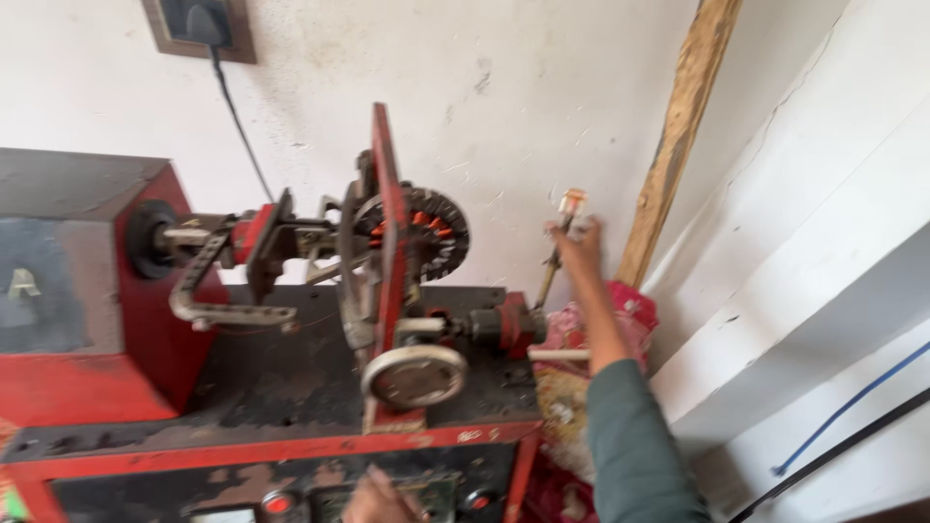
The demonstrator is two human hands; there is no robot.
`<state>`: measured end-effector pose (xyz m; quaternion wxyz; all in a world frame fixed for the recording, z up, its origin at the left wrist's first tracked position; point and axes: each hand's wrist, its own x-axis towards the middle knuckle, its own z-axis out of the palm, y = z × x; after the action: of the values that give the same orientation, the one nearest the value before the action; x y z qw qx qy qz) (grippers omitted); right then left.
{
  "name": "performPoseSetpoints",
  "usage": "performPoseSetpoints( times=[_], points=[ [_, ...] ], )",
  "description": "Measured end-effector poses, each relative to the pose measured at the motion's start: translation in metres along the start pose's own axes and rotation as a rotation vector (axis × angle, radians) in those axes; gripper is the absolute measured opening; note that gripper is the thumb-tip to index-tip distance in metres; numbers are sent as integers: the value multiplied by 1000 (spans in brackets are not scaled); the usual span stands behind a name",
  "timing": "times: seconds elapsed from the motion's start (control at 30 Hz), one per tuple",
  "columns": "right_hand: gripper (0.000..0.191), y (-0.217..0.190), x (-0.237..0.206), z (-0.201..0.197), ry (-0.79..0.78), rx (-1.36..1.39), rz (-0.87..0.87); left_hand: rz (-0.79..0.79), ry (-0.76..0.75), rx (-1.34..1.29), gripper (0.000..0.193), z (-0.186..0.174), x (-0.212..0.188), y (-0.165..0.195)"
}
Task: The person adjusts and secures components of a red motor winding machine, using a metal rod to tighten parts and operating the control panel to rotate the rotor. They repeatedly align and press the copper-wound rotor into the machine's frame while the rotor spins.
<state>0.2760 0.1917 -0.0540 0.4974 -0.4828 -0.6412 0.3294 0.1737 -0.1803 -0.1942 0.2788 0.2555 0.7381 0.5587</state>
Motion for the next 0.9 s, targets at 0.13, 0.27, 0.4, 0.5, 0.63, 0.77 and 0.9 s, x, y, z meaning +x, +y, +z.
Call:
performPoseSetpoints(
  times=[0.13, 0.27, 0.4, 0.5, 0.63, 0.77, 0.9],
  points=[
    [44, -18, 16, 22, -104, 400, 76, 1514, -74, 471, 32, 77, -28, 10],
    [28, -24, 23, 23, -144, 726, 241, 748, -257, -260, 32, 145, 19, 103],
    [25, -26, 20, 24, -151, 668, 204, 757, 105, -198, 56, 183, 90, 176],
    [25, -38, 22, 25, -173, 677, 253, 700, 215, -140, 86, 204, 130, 219],
    [25, -47, 13, 2, -240, 991, 322, 634, 171, -67, 103, 236, 153, 261],
    [25, -48, -2, -1, -317, 1274, 334, 514, 139, 2, 110, 246, 163, 265],
    [26, -48, -16, 5, -410, 1629, 325, 398, -16, 64, 78, 230, 171, 263]
  ],
)
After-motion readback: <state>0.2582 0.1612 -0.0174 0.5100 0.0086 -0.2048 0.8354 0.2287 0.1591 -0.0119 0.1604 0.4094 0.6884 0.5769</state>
